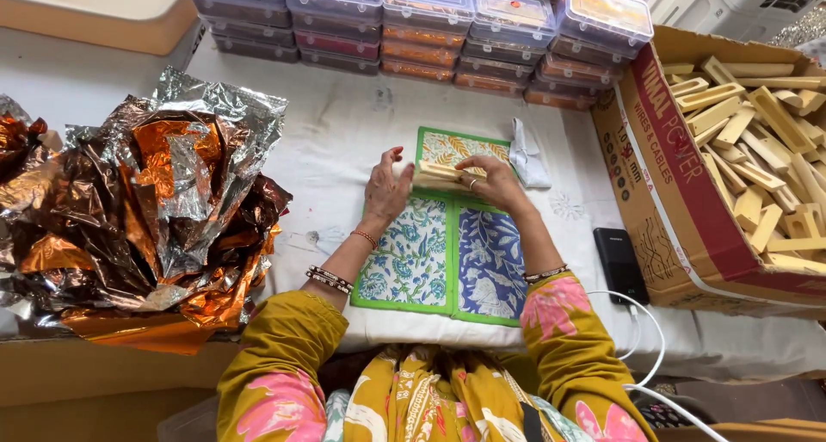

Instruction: The person organizes craft supplies on a table. They wipe a plastic container with a cloth, place copper foil inside, and stack it with other containers. They then pick up wooden pieces from a box and arrange them on patterned mats, wiping the mats with a cloth and covering them with foil.

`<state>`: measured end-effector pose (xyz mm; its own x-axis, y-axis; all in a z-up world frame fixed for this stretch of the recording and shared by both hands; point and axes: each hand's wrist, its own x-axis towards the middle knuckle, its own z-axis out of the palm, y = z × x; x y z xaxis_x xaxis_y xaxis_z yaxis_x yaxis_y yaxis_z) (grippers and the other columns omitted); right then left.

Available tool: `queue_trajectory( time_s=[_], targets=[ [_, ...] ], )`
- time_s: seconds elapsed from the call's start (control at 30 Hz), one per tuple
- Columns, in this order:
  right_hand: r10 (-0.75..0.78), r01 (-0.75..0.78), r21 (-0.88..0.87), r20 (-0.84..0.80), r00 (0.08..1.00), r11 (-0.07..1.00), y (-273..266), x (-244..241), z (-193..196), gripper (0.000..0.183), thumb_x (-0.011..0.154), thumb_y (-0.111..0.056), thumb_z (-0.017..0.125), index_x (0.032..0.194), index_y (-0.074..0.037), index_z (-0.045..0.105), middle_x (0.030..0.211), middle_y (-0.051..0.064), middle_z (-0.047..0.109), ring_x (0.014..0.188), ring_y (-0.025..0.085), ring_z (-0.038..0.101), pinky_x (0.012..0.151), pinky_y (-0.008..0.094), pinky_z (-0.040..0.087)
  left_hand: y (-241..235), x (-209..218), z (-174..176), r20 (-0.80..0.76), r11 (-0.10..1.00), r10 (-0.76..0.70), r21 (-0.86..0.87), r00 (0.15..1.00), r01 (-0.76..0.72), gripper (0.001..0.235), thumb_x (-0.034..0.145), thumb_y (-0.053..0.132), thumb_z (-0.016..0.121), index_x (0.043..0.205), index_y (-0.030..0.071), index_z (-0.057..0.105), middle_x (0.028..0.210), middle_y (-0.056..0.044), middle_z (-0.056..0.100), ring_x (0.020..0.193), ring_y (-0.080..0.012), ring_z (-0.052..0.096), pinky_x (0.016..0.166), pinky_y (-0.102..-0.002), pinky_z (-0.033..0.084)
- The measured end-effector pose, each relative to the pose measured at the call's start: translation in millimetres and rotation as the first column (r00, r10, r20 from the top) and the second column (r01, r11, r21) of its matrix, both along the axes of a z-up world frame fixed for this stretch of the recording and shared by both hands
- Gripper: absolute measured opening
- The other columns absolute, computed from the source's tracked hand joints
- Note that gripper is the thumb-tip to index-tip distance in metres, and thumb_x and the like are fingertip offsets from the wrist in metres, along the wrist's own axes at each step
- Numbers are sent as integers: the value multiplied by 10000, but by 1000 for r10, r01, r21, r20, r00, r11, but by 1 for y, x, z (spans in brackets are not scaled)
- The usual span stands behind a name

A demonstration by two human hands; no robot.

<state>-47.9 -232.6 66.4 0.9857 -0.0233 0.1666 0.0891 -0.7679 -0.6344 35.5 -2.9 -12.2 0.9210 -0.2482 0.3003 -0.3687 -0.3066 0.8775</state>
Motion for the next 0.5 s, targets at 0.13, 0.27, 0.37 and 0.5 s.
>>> queue_trajectory(
  time_s=[0.13, 0.27, 0.37, 0.5],
  targets=[
    [-94, 112, -92, 179, 979, 989, -8, 6, -40, 220, 905, -163, 721, 1122, -167, 758, 1142, 105, 731, 1122, 270, 674, 980, 388, 530, -4, -2, -3, 104, 987, -35, 159, 994, 18, 444, 972, 362, 642, 1335, 115, 574, 1236, -97, 694, 1174, -260, 639, 1050, -416, 481],
    [-178, 282, -184, 440, 880, 942, -51, 22, -77, 143, 980, -209, 708, 1121, -196, 732, 1214, 84, 726, 1246, 299, 643, 1050, 397, 524, 4, -14, 20, 125, 973, -52, 230, 991, 22, 359, 939, 327, 677, 1246, 141, 661, 1180, -70, 728, 1140, -251, 641, 1071, -437, 455],
    [-270, 491, -279, 569, 777, 825, -50, 5, -49, 202, 976, -246, 701, 1173, -210, 725, 1373, 103, 650, 1386, 354, 527, 1145, 467, 434, 3, -15, 19, 124, 963, -82, 265, 989, 47, 331, 913, 325, 693, 1192, 148, 700, 1151, -69, 727, 1107, -239, 651, 1067, -439, 444],
    [-534, 573, -325, 208, 820, 753, -71, 6, -61, 423, 897, -379, 668, 1299, -250, 703, 1539, 150, 456, 1433, 385, 323, 1139, 623, 222, 4, -17, 21, 163, 959, -98, 278, 982, 50, 237, 912, 305, 703, 1095, 156, 734, 1101, -57, 736, 1116, -240, 650, 1068, -440, 435]
  ],
)
